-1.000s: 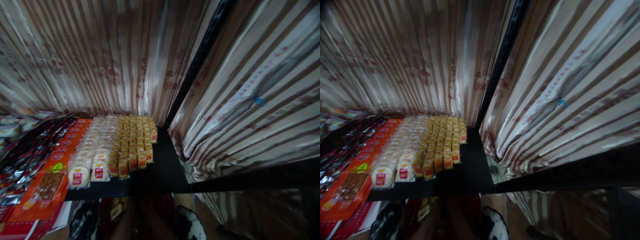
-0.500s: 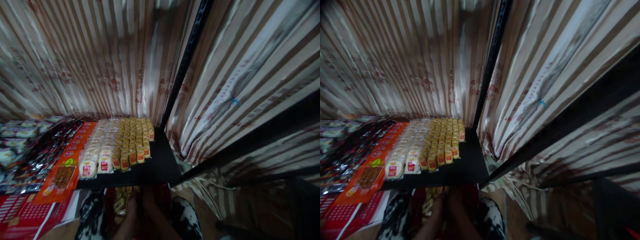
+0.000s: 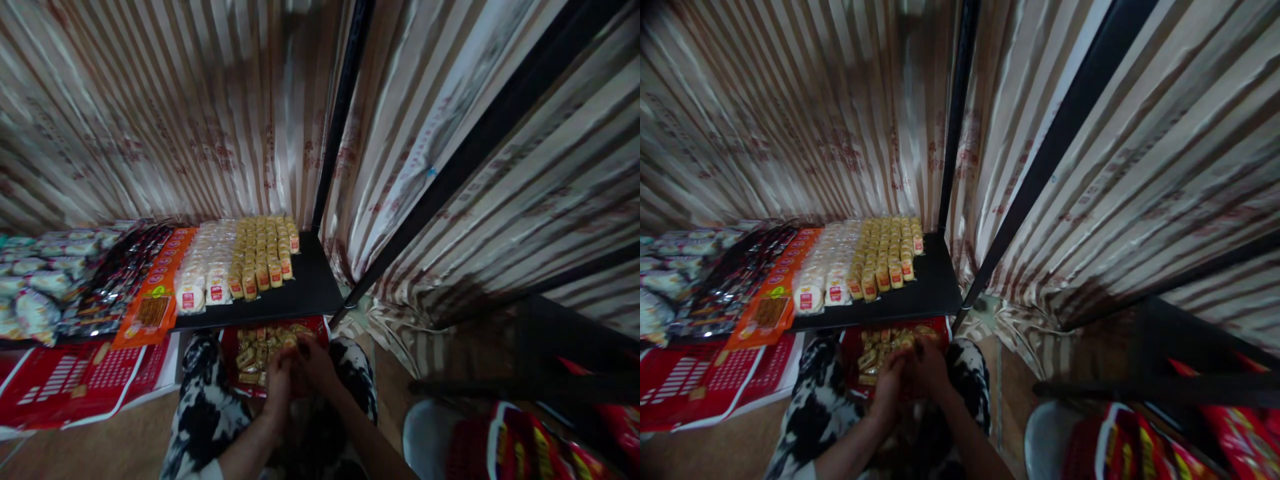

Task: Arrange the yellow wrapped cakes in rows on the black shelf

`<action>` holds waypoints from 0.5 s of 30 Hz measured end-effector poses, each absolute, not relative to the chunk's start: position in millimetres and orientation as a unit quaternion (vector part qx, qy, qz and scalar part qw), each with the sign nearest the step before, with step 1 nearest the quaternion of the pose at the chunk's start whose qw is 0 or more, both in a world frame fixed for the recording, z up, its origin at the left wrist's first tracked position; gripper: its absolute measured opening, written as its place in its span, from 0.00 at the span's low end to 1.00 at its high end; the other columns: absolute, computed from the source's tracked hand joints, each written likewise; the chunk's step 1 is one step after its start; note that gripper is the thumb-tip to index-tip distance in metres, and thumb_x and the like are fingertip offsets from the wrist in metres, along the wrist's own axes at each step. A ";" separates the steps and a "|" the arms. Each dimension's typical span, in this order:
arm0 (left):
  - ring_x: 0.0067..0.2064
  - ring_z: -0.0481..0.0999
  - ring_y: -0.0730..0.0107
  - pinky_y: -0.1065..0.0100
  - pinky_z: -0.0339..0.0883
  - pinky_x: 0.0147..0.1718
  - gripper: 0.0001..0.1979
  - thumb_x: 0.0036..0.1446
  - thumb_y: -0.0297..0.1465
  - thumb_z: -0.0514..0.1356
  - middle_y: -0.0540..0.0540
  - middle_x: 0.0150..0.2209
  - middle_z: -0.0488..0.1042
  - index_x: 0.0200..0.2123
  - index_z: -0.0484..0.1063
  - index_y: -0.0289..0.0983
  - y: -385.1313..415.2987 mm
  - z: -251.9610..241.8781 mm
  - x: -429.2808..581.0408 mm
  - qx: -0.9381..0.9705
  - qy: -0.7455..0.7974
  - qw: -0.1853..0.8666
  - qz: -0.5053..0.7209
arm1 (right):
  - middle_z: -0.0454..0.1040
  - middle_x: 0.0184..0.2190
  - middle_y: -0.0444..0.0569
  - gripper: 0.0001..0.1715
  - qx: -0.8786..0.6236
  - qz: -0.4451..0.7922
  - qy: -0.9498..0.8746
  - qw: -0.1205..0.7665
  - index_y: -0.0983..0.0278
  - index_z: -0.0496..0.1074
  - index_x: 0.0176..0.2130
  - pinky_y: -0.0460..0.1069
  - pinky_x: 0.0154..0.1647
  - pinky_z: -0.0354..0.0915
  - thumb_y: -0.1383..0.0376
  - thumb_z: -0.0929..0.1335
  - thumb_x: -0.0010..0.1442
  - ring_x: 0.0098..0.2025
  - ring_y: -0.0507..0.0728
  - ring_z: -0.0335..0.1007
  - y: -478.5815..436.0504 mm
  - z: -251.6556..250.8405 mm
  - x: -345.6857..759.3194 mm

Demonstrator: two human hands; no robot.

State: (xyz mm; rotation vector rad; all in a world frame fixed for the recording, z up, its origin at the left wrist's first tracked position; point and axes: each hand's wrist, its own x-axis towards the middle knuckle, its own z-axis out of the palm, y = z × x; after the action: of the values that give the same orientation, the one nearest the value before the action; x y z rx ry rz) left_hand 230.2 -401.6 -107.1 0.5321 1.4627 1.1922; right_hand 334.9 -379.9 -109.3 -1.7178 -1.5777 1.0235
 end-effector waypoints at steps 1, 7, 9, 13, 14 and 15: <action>0.40 0.76 0.59 0.58 0.67 0.46 0.11 0.39 0.35 0.62 0.42 0.34 0.78 0.27 0.75 0.35 -402.0 -102.1 232.0 0.226 0.608 0.559 0.516 | 0.74 0.48 0.54 0.21 -0.633 0.390 -0.595 0.307 0.64 0.70 0.48 0.53 0.53 0.63 0.65 0.65 0.53 0.51 0.59 0.70 -379.8 -105.8 336.6; 0.43 0.74 0.60 0.59 0.64 0.49 0.13 0.42 0.34 0.60 0.42 0.38 0.77 0.32 0.75 0.35 -392.6 -73.0 236.8 0.330 0.602 0.494 0.534 | 0.75 0.46 0.49 0.21 -0.592 0.397 -0.571 0.407 0.59 0.68 0.49 0.53 0.51 0.66 0.62 0.64 0.54 0.48 0.57 0.72 -368.4 -84.1 342.4; 0.44 0.73 0.61 0.60 0.63 0.49 0.12 0.46 0.34 0.57 0.42 0.39 0.76 0.34 0.75 0.36 -384.5 -62.1 239.4 0.378 0.590 0.471 0.536 | 0.75 0.45 0.49 0.22 -0.596 0.389 -0.557 0.428 0.59 0.67 0.50 0.53 0.49 0.67 0.62 0.63 0.55 0.46 0.57 0.72 -359.4 -76.7 343.8; 0.46 0.73 0.63 0.62 0.64 0.50 0.13 0.51 0.34 0.54 0.41 0.42 0.75 0.38 0.74 0.36 -358.2 -39.8 249.0 0.441 0.553 0.447 0.547 | 0.75 0.45 0.50 0.24 -0.608 0.362 -0.526 0.472 0.60 0.66 0.52 0.53 0.44 0.69 0.61 0.62 0.55 0.42 0.58 0.74 -329.0 -66.0 347.6; 0.47 0.72 0.64 0.62 0.63 0.51 0.14 0.52 0.33 0.54 0.41 0.43 0.75 0.39 0.74 0.36 -349.8 -35.4 252.4 0.449 0.552 0.447 0.542 | 0.75 0.45 0.51 0.25 -0.615 0.349 -0.518 0.482 0.61 0.66 0.52 0.53 0.43 0.69 0.61 0.62 0.55 0.41 0.58 0.74 -319.1 -65.2 348.8; 0.48 0.72 0.64 0.62 0.62 0.52 0.14 0.52 0.32 0.53 0.41 0.45 0.74 0.40 0.74 0.36 -340.9 -32.1 256.2 0.455 0.553 0.450 0.534 | 0.75 0.45 0.51 0.25 -0.622 0.335 -0.511 0.490 0.61 0.66 0.52 0.53 0.43 0.69 0.61 0.62 0.54 0.41 0.58 0.74 -308.5 -65.1 349.9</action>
State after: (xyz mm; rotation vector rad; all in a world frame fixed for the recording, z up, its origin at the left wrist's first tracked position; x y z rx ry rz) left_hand 256.2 -340.9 -32.1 1.1256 1.3666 1.3211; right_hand 349.9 -308.5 -65.1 -1.5099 -1.2411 0.8133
